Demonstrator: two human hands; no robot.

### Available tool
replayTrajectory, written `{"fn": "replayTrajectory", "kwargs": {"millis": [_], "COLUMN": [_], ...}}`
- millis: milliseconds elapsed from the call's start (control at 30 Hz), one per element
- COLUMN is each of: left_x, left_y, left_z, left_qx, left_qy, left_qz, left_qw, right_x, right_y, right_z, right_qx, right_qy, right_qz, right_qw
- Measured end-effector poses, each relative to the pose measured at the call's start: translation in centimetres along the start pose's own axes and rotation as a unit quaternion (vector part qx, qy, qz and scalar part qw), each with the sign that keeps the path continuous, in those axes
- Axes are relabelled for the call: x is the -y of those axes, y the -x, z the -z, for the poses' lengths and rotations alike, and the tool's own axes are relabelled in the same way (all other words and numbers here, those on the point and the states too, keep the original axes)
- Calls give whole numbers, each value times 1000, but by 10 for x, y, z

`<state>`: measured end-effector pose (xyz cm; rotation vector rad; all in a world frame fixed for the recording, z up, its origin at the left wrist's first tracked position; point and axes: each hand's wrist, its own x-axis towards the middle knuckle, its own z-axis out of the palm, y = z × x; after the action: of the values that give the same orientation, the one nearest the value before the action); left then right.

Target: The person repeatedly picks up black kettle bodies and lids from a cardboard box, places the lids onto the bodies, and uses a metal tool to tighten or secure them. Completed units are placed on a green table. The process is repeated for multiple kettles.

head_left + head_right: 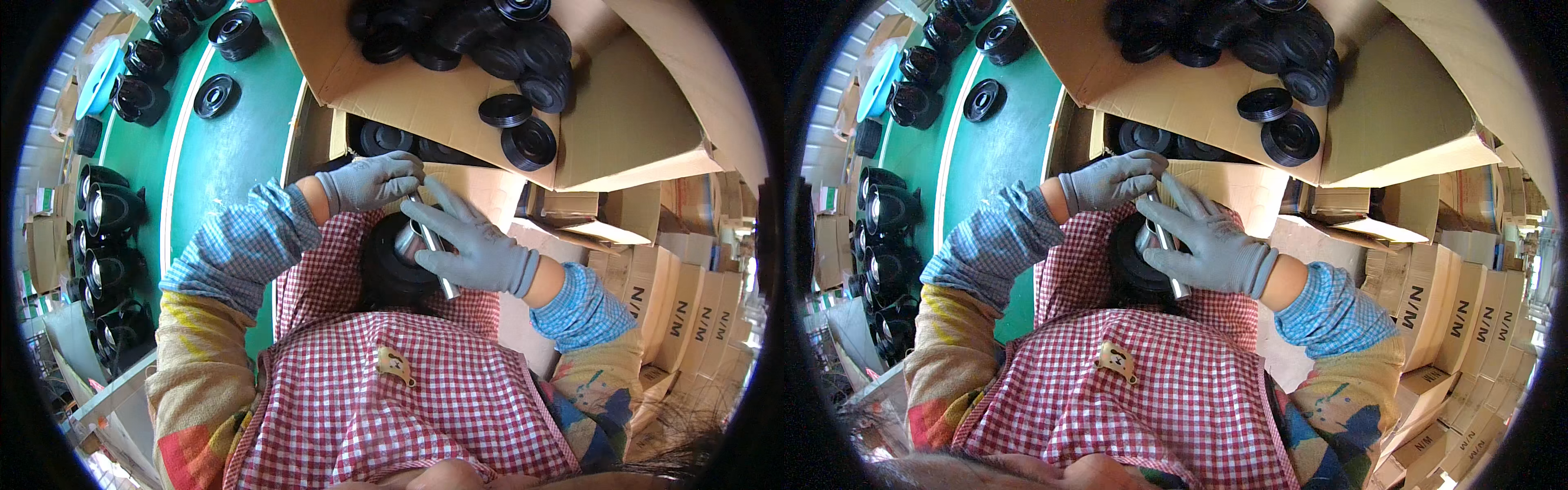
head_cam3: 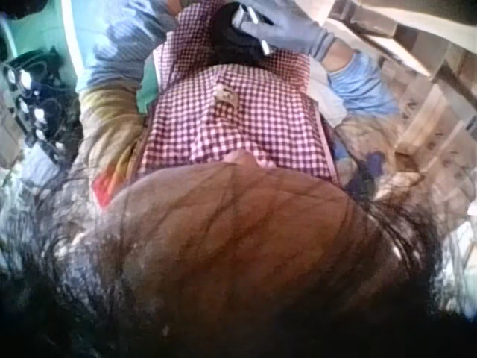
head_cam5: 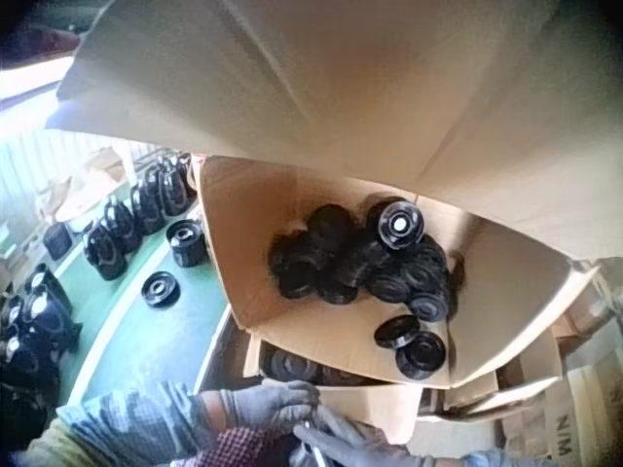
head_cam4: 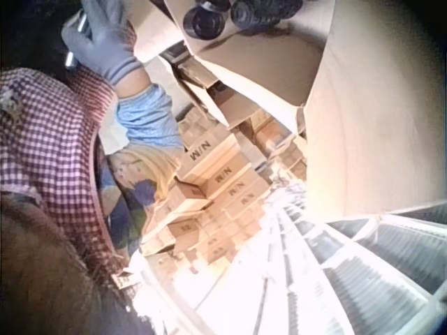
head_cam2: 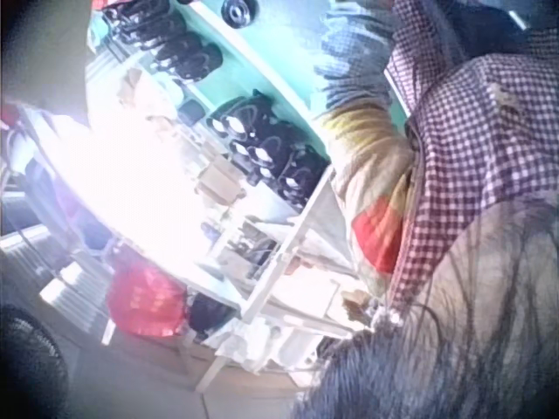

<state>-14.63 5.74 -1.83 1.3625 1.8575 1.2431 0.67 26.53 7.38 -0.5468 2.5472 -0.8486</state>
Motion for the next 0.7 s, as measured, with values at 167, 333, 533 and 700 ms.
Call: {"fn": "replayTrajectory", "kwargs": {"millis": [167,333,533,700], "left_x": [-14,-94,-125,-111], "left_y": [9,57,32,27], "left_z": [-4,12,-91,-107], "left_qx": [-118,-244,-92,-117], "left_qy": [-43,-153,-185,-209], "left_qz": [-21,-131,-255,-207], "left_qw": [992,948,945,949], "right_x": [-3,-18,-24,-33], "right_y": [0,3,-16,-61], "right_z": [-29,-37,2,18], "right_qx": [-33,-130,-61,-88], "right_qy": [-6,-34,-50,115], "right_qz": [62,131,150,267], "right_qw": [997,982,986,953]}}
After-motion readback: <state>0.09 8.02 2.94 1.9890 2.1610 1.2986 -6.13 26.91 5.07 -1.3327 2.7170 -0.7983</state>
